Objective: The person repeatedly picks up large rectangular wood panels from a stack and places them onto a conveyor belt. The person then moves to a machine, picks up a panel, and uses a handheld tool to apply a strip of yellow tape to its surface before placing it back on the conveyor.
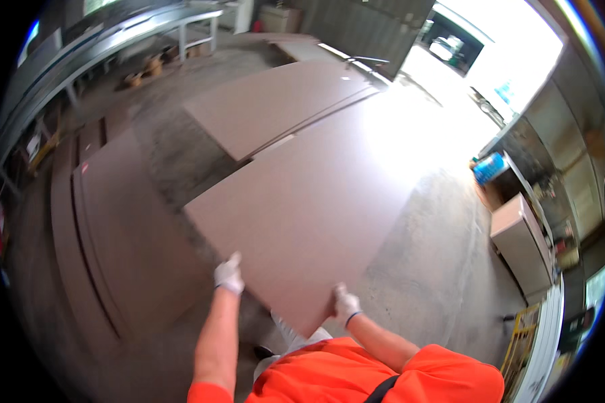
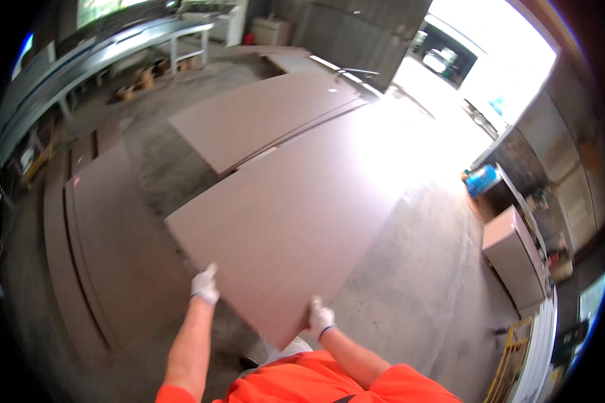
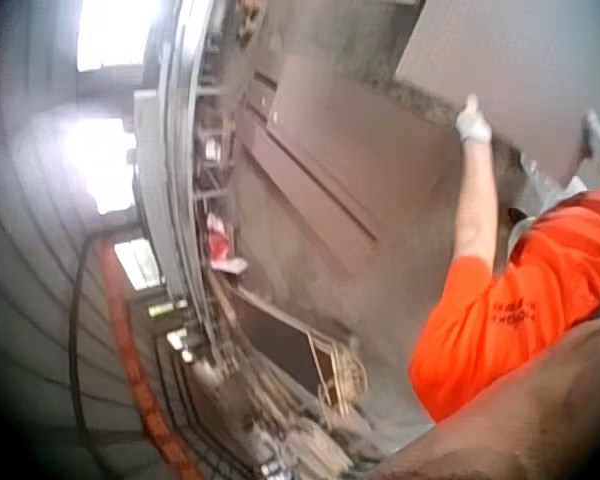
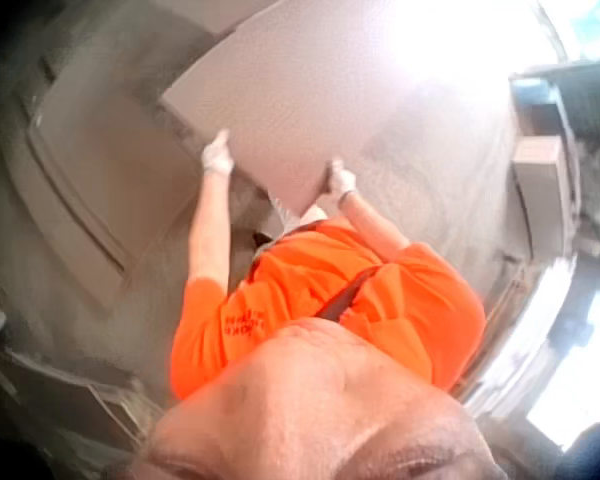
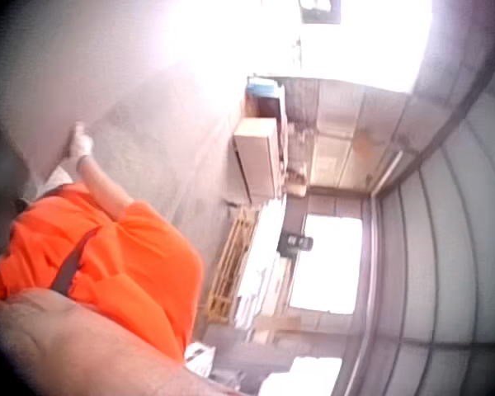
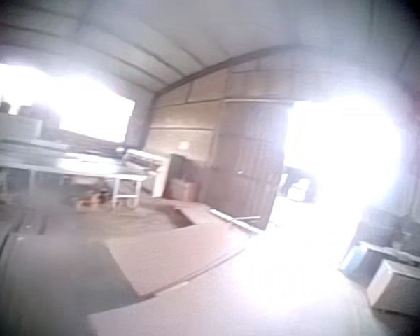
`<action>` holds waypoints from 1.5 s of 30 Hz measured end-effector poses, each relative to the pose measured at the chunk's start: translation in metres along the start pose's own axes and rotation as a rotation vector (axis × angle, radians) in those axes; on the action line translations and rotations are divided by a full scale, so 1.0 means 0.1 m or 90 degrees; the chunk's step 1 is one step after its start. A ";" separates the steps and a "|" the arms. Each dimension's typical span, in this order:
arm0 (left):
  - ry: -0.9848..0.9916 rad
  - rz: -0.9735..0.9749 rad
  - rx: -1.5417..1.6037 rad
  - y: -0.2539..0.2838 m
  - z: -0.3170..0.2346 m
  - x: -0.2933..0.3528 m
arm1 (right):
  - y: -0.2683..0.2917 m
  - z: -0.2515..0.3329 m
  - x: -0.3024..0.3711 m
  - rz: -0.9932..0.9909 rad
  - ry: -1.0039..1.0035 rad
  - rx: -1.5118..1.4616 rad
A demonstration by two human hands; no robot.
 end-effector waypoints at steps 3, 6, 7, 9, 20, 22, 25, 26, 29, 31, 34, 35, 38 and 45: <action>0.015 -0.020 0.054 1.05 0.04 0.30 | -0.21 -1.25 0.03 0.142 0.034 -0.081; 0.009 -0.111 0.099 2.55 -0.25 0.74 | -0.31 -1.32 0.48 0.363 -0.141 -0.191; -0.031 -0.141 0.070 2.99 -0.34 0.91 | -0.26 -1.33 0.50 0.419 -0.154 -0.252; -0.114 -0.283 -0.089 4.00 -0.67 1.48 | 0.08 -0.44 0.81 0.278 -0.138 -0.296; -0.385 -0.615 -0.389 6.27 -2.14 4.57 | 0.20 0.97 0.18 0.261 0.015 -0.310; -0.414 -0.661 -0.354 6.14 -1.92 4.81 | -0.15 1.28 0.20 0.304 0.036 -0.272; -0.361 -0.717 -0.380 5.81 -1.54 5.25 | -0.70 1.63 -0.01 0.345 0.072 -0.225; -0.331 -0.756 -0.336 5.72 -1.38 5.49 | -1.00 1.69 0.14 0.361 0.068 -0.196; -0.200 -0.842 -0.344 6.07 -0.62 6.29 | -1.87 1.64 0.45 0.362 0.060 -0.090; -0.088 -0.906 -0.411 6.14 -0.26 6.66 | -2.50 1.50 0.74 0.390 0.044 -0.016; 0.027 -0.994 -0.428 5.87 -0.19 7.02 | -3.41 1.20 0.93 0.466 0.004 0.010; 0.034 -1.024 -0.420 5.88 -0.13 7.16 | -3.70 1.03 0.99 0.482 -0.017 0.023; 0.181 -1.051 -0.531 6.05 0.11 7.47 | -4.63 0.67 1.35 0.501 -0.027 0.060; 0.256 -1.171 -0.405 5.78 0.46 7.68 | -6.05 0.06 2.00 0.423 0.018 0.295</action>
Point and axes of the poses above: each hand's wrist, its own x-axis away from the middle knuckle, its own y-axis out of the back of the hand, z = x × y, the point moved 6 cm from there along -x, towards the middle knuckle, and after that the axes turned 10 degrees about -y, right-handed, at the moved point
